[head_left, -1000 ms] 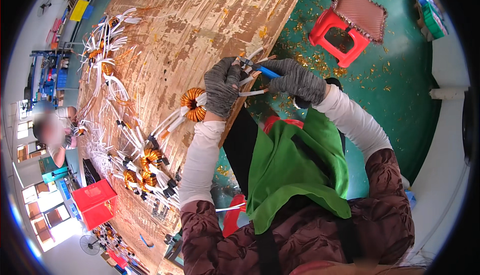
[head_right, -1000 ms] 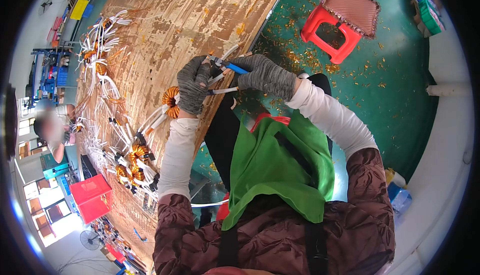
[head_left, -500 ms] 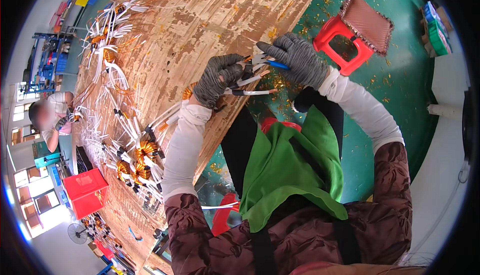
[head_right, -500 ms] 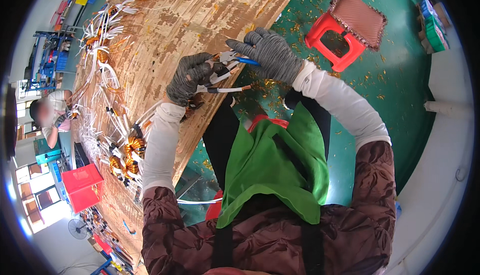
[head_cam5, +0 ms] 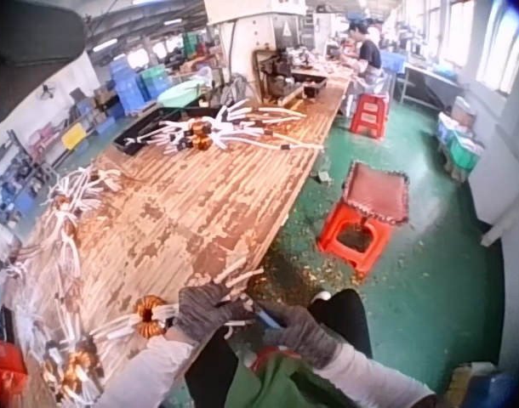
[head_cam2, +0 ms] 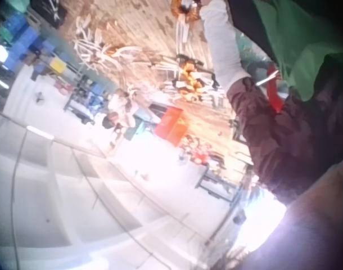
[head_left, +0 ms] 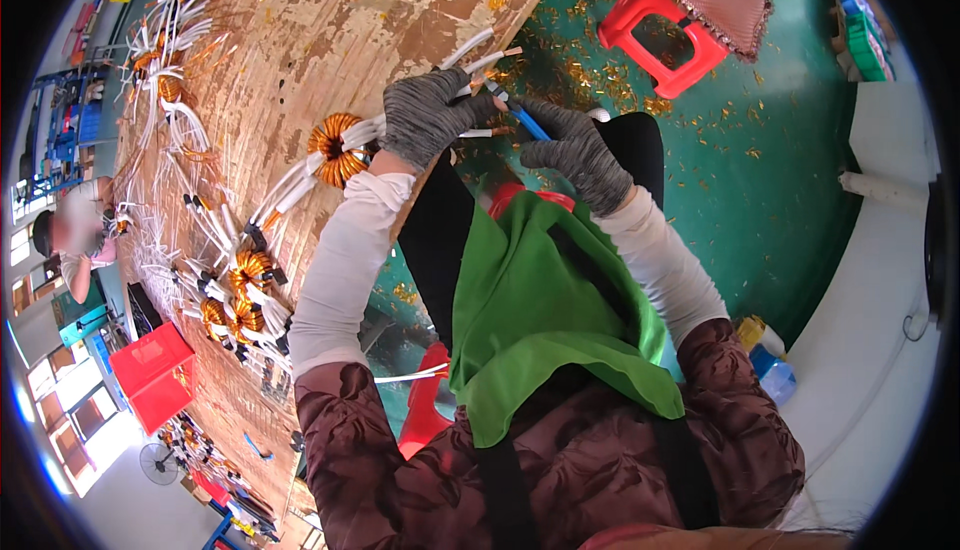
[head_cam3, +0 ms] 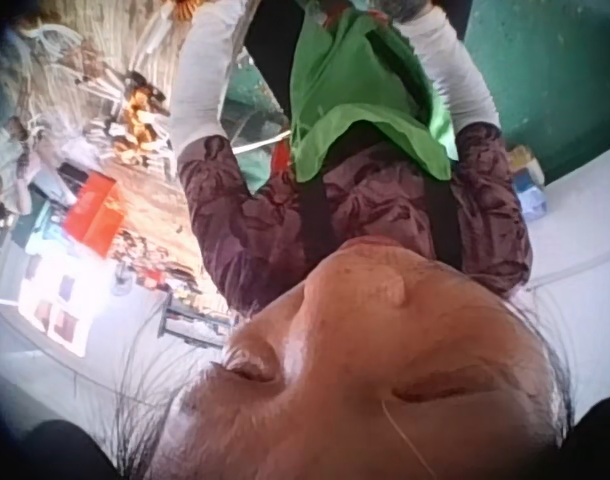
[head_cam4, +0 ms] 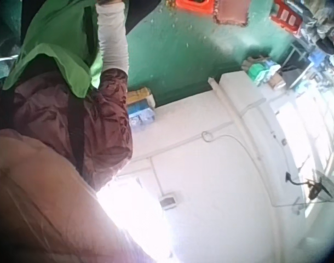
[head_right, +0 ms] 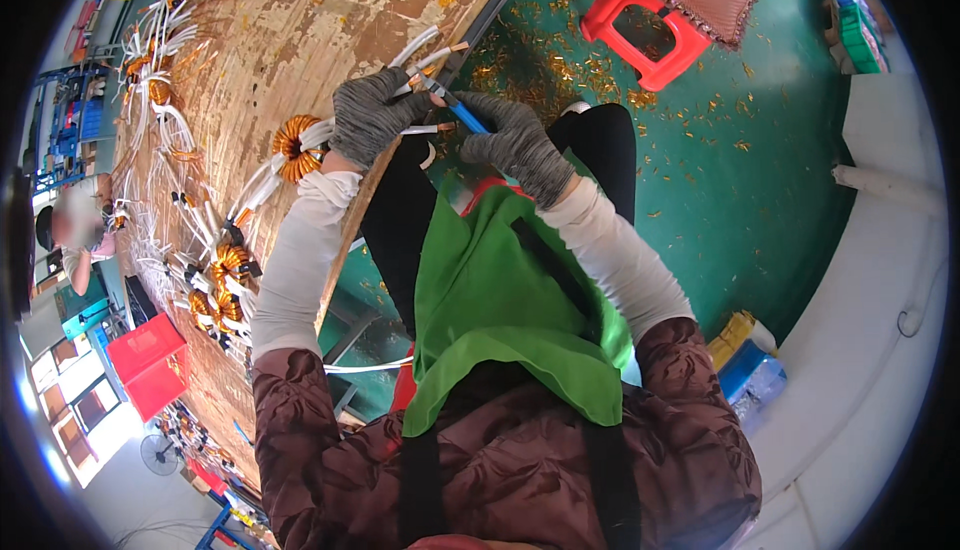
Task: The recorder uses pliers to cut or trim white tubes attached to copper coils.
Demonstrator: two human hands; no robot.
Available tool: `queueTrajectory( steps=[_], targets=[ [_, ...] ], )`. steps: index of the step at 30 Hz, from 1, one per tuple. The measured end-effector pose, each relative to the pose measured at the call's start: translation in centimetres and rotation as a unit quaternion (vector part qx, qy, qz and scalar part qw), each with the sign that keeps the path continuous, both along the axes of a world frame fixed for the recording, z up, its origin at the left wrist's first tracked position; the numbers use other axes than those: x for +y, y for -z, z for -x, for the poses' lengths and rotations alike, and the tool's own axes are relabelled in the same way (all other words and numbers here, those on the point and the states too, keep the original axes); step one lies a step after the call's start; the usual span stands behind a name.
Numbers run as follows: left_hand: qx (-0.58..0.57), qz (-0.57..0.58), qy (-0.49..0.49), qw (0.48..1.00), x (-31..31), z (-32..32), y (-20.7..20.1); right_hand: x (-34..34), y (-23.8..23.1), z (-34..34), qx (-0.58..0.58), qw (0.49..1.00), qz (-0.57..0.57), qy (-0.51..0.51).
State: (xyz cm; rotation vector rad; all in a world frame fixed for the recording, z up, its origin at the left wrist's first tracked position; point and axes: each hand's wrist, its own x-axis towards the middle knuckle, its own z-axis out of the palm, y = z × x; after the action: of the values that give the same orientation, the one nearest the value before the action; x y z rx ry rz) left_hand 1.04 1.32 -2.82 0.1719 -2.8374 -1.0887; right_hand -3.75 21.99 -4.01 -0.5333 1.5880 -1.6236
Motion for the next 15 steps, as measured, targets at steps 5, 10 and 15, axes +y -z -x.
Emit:
queueTrajectory(
  steps=[5, 10, 15],
  targets=[
    [-0.015, 0.064, -0.027, 0.997, 1.3, -0.2, -1.3, 0.5, 2.4, -1.2, -0.183, 0.962, 0.035, 0.202],
    [0.048, 0.088, -0.026, 0.995, -0.8, -1.4, -3.7, 7.3, 3.7, 1.4, -0.142, 0.925, 0.11, 0.335],
    [-0.094, 0.329, -0.056, 0.938, -1.4, -4.3, -2.4, 11.1, 7.4, 0.6, -0.15, 0.94, 0.04, 0.302]
  ],
)
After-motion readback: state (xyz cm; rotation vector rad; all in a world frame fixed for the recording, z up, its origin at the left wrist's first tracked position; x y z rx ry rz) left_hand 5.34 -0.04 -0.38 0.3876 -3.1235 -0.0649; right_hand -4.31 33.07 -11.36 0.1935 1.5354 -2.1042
